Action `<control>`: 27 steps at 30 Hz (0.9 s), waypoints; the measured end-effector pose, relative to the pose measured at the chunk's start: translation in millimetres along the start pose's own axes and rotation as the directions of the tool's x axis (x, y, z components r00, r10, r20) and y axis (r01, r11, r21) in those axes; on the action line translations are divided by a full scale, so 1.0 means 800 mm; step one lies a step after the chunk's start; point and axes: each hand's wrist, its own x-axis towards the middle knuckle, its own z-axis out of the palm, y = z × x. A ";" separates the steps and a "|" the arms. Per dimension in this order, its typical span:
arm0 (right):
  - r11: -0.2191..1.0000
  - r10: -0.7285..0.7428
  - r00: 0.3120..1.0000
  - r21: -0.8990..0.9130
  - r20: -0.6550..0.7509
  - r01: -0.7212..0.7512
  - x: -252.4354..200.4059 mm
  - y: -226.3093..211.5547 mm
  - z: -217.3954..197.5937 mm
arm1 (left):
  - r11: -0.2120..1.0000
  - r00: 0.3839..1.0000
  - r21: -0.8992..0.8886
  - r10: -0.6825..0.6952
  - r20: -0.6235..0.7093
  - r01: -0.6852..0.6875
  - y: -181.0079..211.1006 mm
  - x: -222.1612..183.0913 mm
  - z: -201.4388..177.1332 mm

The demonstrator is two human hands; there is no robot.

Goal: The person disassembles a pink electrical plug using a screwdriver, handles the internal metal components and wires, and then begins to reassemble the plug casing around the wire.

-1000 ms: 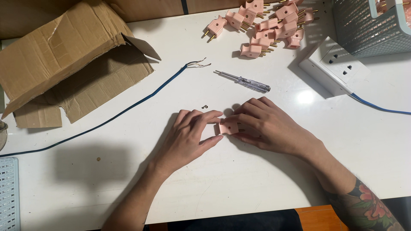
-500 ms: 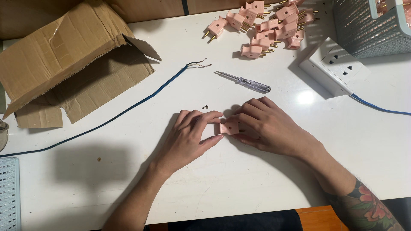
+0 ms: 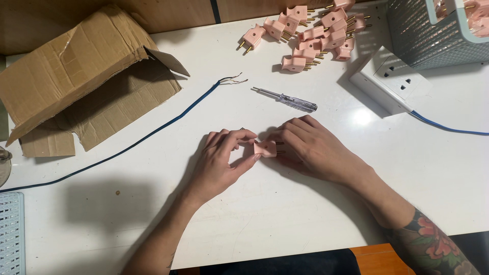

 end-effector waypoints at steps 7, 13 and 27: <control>0.988 -0.143 0.960 0.021 -0.242 0.153 0.012 -0.002 -0.001 | 0.992 0.978 -0.019 0.120 -0.173 -0.125 -0.010 0.005 0.015; 0.997 0.018 0.941 0.081 -0.337 0.009 0.036 0.005 0.008 | 0.953 0.804 0.219 0.296 -0.516 -0.210 -0.054 0.034 -0.004; 0.992 0.126 0.968 0.031 -0.217 -0.123 0.073 -0.012 0.059 | 0.942 0.636 0.202 0.331 -0.697 -0.268 -0.060 0.027 0.001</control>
